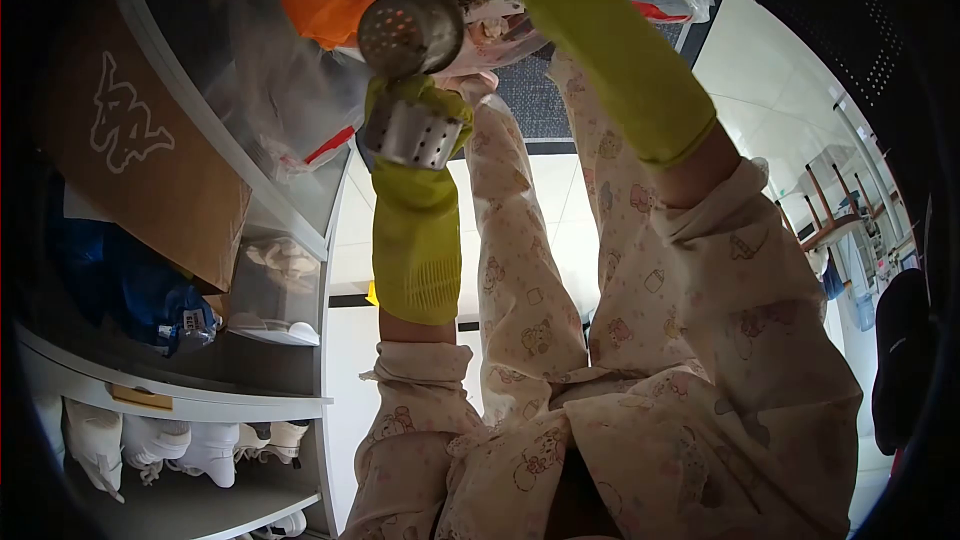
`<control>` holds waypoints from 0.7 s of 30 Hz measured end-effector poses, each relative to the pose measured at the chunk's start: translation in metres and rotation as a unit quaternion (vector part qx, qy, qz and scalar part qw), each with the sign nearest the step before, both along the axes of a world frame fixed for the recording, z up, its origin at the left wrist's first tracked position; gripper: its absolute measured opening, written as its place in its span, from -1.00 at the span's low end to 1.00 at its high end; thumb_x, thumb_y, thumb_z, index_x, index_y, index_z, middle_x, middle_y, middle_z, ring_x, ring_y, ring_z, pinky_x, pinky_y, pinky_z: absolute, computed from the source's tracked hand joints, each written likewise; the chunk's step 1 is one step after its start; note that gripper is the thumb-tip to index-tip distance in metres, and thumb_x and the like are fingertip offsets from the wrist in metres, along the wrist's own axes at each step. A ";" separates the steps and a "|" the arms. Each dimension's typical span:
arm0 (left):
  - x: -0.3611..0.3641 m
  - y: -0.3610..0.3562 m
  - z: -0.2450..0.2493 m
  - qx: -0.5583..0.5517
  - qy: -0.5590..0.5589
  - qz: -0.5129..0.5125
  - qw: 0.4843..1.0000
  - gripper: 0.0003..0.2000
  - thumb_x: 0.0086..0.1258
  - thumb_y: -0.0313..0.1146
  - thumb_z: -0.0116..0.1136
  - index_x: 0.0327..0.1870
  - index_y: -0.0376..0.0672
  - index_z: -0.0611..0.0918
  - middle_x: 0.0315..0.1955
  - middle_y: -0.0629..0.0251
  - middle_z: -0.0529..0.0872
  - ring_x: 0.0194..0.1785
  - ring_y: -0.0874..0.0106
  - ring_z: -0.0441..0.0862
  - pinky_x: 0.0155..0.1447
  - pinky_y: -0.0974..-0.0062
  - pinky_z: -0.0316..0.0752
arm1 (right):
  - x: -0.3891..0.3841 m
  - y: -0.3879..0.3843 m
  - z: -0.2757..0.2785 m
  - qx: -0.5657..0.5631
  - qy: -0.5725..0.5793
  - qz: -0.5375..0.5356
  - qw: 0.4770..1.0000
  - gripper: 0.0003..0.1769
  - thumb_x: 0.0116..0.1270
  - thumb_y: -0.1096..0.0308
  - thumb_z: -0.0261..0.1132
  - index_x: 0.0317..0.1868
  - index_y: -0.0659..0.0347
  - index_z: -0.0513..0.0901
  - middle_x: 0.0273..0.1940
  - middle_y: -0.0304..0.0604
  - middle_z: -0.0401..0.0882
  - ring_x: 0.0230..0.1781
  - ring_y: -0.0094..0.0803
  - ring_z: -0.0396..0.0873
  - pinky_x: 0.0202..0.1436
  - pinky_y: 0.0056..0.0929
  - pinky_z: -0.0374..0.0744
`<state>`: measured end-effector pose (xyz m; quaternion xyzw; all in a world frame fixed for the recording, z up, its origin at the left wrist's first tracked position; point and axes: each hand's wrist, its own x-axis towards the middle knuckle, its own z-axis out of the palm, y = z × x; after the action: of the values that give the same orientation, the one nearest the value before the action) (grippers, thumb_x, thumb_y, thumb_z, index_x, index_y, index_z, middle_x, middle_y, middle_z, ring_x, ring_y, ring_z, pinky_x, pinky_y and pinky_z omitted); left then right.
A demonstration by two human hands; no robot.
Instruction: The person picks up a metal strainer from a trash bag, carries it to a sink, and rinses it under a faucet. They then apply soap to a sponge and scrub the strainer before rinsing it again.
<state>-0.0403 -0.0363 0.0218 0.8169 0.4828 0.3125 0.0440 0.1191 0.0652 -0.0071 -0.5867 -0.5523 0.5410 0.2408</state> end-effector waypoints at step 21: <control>-0.019 0.009 0.030 -0.658 -0.471 0.184 0.558 -0.77 0.46 -0.23 0.07 -0.10 -0.23 0.56 -0.40 0.48 0.57 -0.45 0.68 0.43 -0.38 0.68 0.38 | 0.001 -0.072 0.012 -0.085 0.216 -0.032 0.972 -0.65 0.33 0.26 0.21 0.06 0.24 0.57 -0.07 -0.06 0.57 -0.10 -0.32 0.58 -0.09 -0.48 0.54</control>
<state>-0.0591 -0.0270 0.0517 0.1911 0.6046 0.2493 0.7320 0.1199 -0.0069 0.0049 -0.4920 -0.4202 0.6916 0.3210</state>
